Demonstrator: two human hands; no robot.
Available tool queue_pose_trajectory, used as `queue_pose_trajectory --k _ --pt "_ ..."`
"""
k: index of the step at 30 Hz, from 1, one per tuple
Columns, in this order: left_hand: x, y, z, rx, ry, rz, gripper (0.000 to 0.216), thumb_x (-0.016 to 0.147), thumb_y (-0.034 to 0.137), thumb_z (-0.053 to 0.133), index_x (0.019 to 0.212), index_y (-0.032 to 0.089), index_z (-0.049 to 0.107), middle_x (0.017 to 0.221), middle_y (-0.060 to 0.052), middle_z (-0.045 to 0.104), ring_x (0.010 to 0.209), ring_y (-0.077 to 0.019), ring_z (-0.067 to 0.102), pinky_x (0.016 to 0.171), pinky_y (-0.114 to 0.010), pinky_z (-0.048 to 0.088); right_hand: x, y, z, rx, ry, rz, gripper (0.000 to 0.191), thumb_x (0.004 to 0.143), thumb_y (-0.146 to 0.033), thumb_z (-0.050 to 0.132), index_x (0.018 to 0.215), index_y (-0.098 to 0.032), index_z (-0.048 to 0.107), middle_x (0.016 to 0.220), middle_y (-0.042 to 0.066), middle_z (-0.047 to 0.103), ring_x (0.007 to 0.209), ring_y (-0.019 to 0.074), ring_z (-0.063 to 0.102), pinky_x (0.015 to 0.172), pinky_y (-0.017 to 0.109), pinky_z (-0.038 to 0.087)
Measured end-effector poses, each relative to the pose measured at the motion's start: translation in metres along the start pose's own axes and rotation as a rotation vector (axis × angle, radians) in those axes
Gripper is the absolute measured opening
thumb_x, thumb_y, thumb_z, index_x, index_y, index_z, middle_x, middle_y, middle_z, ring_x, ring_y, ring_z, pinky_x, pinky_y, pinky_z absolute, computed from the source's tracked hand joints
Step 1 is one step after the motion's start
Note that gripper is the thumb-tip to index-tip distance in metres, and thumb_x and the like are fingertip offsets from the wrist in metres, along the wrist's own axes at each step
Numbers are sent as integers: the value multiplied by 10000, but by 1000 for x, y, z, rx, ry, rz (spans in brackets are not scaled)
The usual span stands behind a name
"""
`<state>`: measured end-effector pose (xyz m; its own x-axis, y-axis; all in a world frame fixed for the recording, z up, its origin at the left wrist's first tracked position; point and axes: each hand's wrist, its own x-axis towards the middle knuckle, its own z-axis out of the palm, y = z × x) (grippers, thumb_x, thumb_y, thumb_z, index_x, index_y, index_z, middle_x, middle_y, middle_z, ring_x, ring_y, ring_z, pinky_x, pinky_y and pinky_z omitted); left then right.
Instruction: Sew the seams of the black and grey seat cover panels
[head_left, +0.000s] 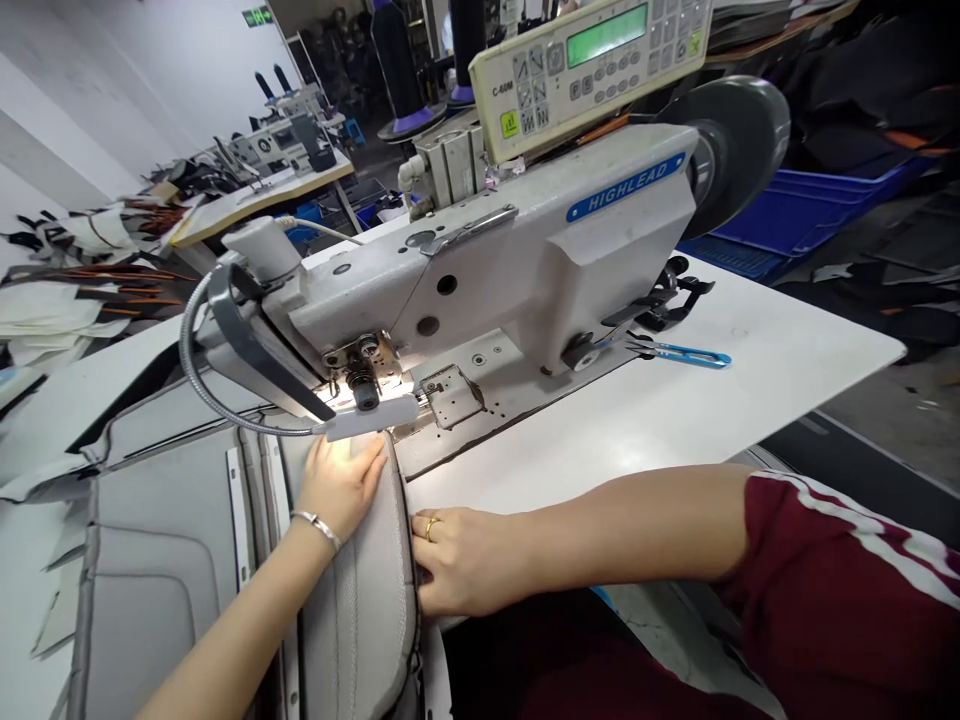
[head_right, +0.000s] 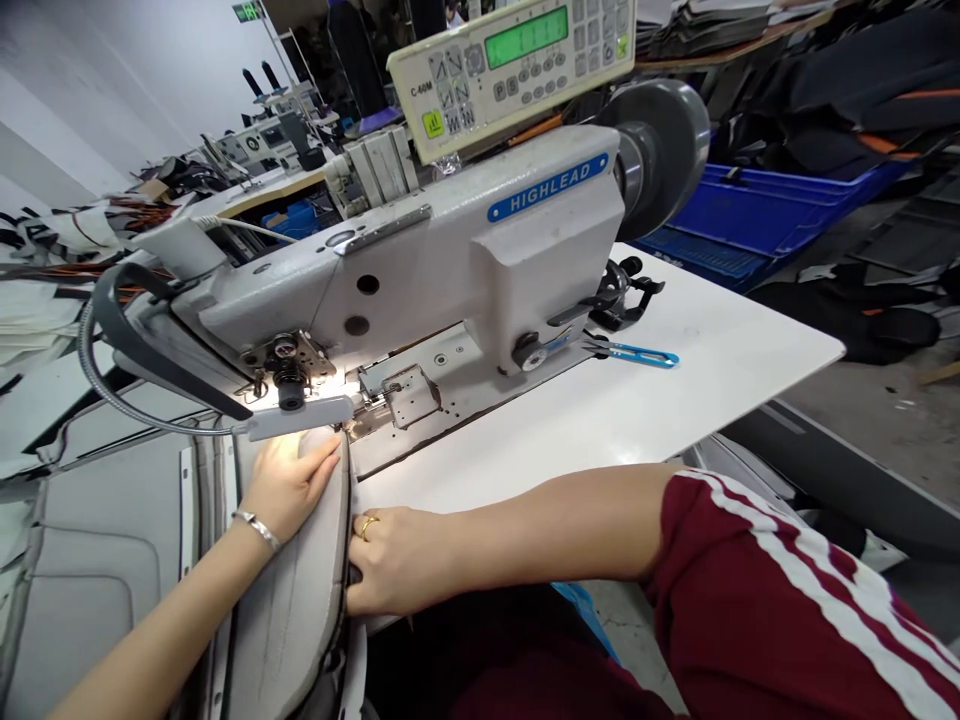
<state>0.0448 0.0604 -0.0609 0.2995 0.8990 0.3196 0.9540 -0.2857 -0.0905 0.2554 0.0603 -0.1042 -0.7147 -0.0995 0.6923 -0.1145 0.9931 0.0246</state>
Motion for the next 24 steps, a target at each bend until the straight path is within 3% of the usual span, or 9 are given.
queue_pose_trajectory --k 4,8,18,24 --pt "-31 31 -12 -121 -42 19 313 959 296 406 1170 169 599 1236 -138 612 1152 -291 563 963 -492 460 -2 -6 -1 -16 -14 -50 215 758 -143 517 591 -203 395 555 -3 454 482 156 448 498 288 387" --pt "-44 36 -15 -134 -29 59 298 963 280 417 1217 195 549 1294 -126 590 1190 -310 552 992 -559 431 -1 -8 1 -33 -19 -28 199 748 -134 509 597 -204 398 549 -8 463 483 160 475 480 291 391" --pt "-17 13 -2 -159 29 140 237 929 230 475 1111 151 604 1185 -159 600 1108 -303 567 942 -517 477 3 -4 4 -16 -77 22 221 779 -138 520 579 -181 434 541 -7 446 486 142 477 489 279 407" --pt "0 6 0 -149 -30 128 288 949 281 425 1024 144 666 951 -118 641 880 -259 588 770 -438 514 1 -1 4 -19 -88 81 192 839 -124 490 654 -171 515 663 12 517 547 137 474 542 280 428"
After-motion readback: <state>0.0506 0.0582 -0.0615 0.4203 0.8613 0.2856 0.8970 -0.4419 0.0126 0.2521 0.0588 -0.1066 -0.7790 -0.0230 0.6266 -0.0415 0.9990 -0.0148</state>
